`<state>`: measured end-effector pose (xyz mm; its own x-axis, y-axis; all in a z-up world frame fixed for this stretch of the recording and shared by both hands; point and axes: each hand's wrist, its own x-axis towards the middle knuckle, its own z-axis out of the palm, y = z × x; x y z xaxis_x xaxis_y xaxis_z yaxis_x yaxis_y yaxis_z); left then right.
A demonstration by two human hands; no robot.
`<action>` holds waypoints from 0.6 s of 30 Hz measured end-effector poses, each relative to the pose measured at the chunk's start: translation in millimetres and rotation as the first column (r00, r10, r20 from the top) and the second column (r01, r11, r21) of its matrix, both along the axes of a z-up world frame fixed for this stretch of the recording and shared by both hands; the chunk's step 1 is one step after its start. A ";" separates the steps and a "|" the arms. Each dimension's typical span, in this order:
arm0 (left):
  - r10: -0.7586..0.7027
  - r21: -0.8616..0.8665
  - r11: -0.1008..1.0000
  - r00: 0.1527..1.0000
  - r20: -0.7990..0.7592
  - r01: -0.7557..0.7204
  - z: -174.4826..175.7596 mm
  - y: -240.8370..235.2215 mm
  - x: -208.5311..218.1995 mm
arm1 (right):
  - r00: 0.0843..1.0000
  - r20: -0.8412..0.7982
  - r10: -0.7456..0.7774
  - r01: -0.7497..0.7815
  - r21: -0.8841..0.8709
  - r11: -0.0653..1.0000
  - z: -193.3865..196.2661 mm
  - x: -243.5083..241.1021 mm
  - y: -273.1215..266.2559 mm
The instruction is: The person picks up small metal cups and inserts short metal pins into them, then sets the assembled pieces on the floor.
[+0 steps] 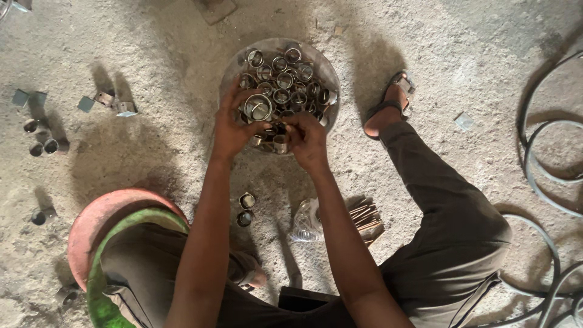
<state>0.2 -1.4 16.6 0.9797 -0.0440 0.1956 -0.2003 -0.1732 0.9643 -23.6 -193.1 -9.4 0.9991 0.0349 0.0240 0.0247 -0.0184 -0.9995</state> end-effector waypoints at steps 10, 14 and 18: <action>-0.016 -0.071 0.997 1.000 0.004 0.017 -6.3 3.7 1.4 | 0.999 0.036 0.008 -0.010 0.046 0.999 -7.5 1.0 1.4; -0.030 0.028 0.999 0.998 0.056 0.028 -2.5 5.3 -0.1 | 0.997 0.042 0.061 -0.064 0.071 0.995 -18.1 2.7 -3.5; -0.071 0.091 0.994 0.993 0.094 0.063 6.2 6.0 -0.6 | 0.996 0.015 0.093 -0.094 0.138 0.986 -31.1 7.6 -7.6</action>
